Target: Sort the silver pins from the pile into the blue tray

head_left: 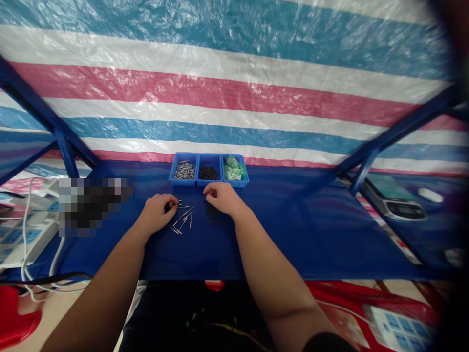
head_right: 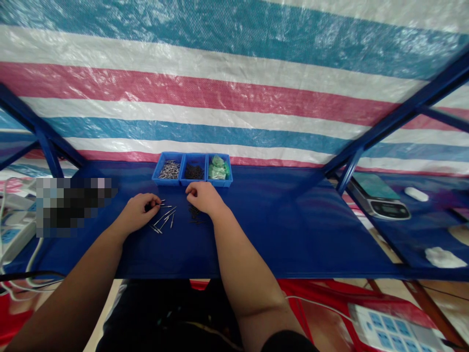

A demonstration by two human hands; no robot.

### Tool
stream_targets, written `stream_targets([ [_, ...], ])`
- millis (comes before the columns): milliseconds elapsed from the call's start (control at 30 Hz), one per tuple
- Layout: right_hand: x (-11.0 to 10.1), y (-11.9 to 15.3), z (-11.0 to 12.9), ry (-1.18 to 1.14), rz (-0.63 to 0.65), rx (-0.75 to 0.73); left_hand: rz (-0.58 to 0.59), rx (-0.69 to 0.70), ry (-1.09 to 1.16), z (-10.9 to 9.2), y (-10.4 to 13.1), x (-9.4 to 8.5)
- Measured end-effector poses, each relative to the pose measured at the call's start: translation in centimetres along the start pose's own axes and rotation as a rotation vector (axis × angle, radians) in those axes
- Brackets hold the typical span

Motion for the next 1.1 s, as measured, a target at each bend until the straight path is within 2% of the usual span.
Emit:
stream_targets([
  [200, 0.1, -0.1, -0.5, -0.215, 0.021, 0.008, 0.003, 0.001, 0.006, 0.0, 0.0, 0.0],
  [400, 0.0, -1.0, -0.7, -0.644, -0.141, -0.001, 0.001, 0.003, 0.006, 0.0, 0.0, 0.0],
  [500, 0.0, -1.4, -1.3, -0.714, -0.203, 0.046, -0.002, 0.006, 0.008, 0.0, 0.1, 0.0],
  [600, -0.4, -1.5, -2.0, -0.657, -0.210, 0.112, -0.003, 0.007, 0.010, 0.1, 0.0, 0.0],
  [700, -1.4, -1.0, -2.4, -0.460, -0.172, 0.106, -0.002, 0.008, 0.006, 0.1, 0.0, 0.1],
  [800, -1.9, -0.3, -2.7, -0.199, 0.012, 0.091, -0.005, 0.012, 0.000, 0.1, 0.0, 0.1],
  [867, -1.8, 0.2, -3.0, -0.070, 0.172, 0.138, -0.004, 0.006, 0.000, 0.1, 0.0, 0.0],
  [933, -1.6, 0.5, -3.2, 0.006, 0.269, 0.187, -0.002, -0.001, -0.002, 0.1, 0.0, 0.0],
  [1000, -1.5, 0.6, -3.2, 0.048, 0.282, 0.218, 0.001, -0.003, -0.004, 0.1, 0.0, 0.0],
  [1100, -1.2, 0.5, -2.8, 0.103, 0.228, 0.236, 0.009, 0.004, -0.009, 0.2, 0.0, 0.1],
])
Point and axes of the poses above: each hand's wrist, its own y-axis away from the middle knuckle, its own x-axis out of the palm, z = x × y, the point moved 3 cm from there along -y, towards the middle knuckle, and after that the axes turned 12 degrees about x, right-handed, at the moved point
